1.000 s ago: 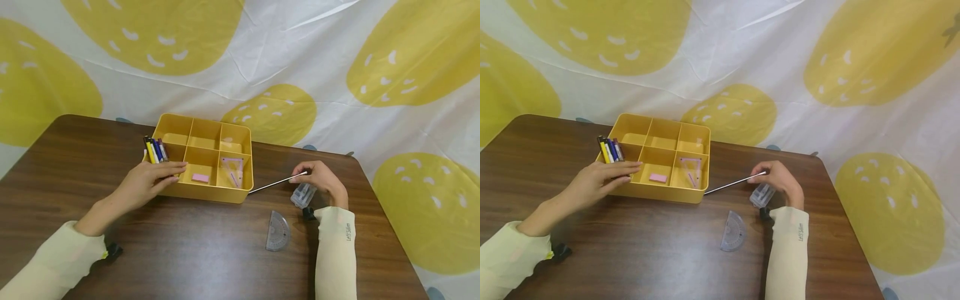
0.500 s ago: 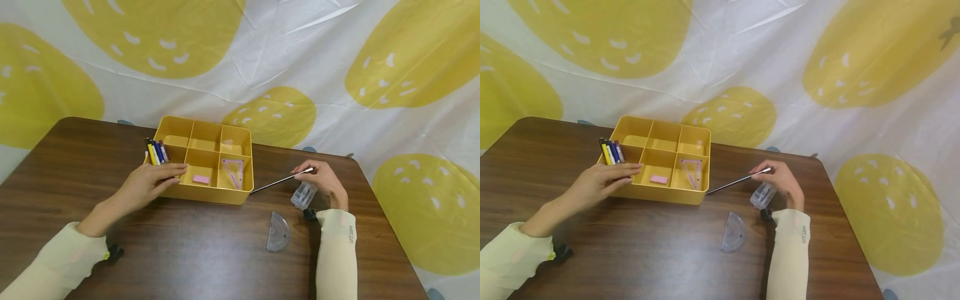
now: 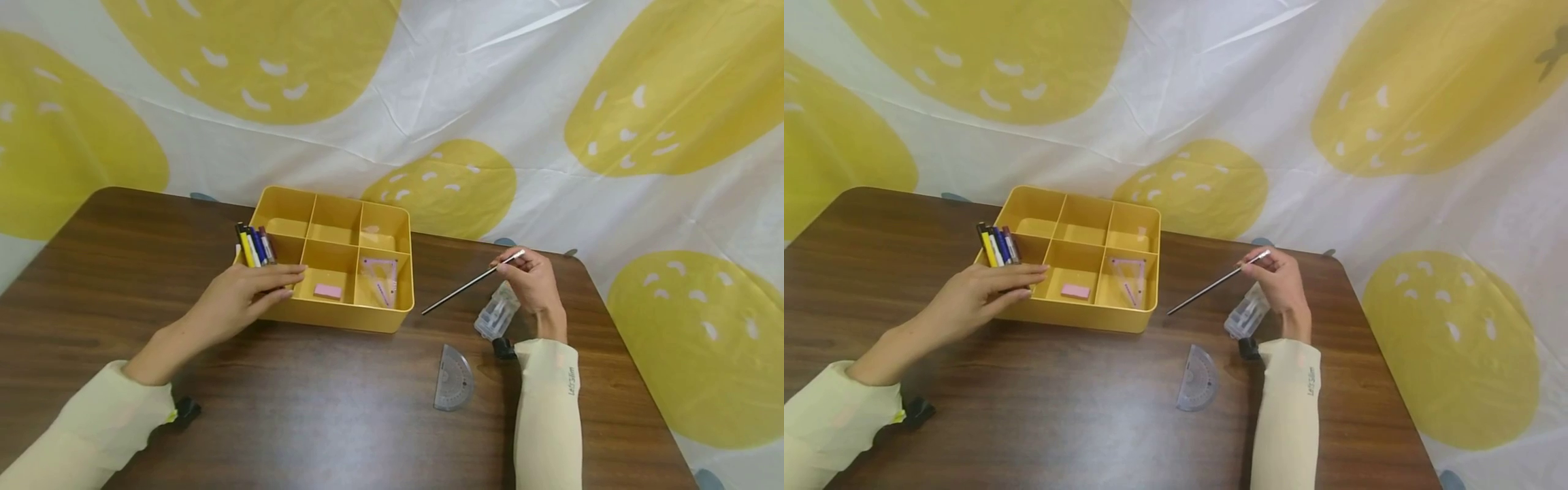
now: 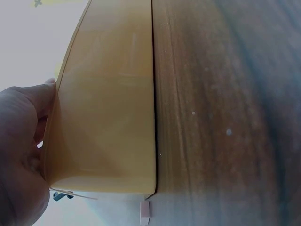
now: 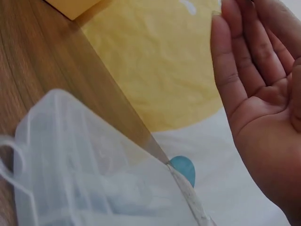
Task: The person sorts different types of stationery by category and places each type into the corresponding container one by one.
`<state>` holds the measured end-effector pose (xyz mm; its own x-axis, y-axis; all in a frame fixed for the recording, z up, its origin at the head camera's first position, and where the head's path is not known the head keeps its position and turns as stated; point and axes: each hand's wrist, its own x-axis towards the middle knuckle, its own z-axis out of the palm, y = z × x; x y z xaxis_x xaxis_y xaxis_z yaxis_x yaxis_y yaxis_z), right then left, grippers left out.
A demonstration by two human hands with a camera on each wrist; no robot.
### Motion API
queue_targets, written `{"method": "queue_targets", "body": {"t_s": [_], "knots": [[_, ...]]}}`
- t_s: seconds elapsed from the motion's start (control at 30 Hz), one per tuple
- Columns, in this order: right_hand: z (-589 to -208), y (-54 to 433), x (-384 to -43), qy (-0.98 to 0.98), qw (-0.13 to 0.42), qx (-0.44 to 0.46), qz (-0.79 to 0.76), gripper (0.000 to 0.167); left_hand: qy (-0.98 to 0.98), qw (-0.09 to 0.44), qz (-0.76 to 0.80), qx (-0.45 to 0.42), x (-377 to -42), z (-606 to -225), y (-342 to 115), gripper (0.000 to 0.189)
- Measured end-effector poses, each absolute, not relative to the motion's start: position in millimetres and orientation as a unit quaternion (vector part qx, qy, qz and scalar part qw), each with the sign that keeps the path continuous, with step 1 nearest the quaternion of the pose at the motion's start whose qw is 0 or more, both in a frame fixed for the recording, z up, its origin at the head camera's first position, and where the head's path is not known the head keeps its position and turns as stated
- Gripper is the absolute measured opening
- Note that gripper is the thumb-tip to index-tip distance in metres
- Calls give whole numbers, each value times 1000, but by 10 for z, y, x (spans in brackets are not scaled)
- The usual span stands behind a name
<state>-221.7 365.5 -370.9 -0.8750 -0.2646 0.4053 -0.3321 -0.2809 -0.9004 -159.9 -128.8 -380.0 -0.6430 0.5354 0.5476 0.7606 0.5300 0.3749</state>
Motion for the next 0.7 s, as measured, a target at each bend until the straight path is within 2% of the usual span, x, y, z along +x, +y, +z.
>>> {"method": "queue_targets", "body": {"t_s": [0.33, 0.7], "knots": [[-3600, 3555, -2196, -546, 84, 231, 801, 18, -856, 188, -301, -376, -1597, -3800, -1287, 36], [-3519, 3440, -2207, -512, 106, 243, 817, 13, -853, 191, -302, -380, -1603, -3804, -1287, 35]]}}
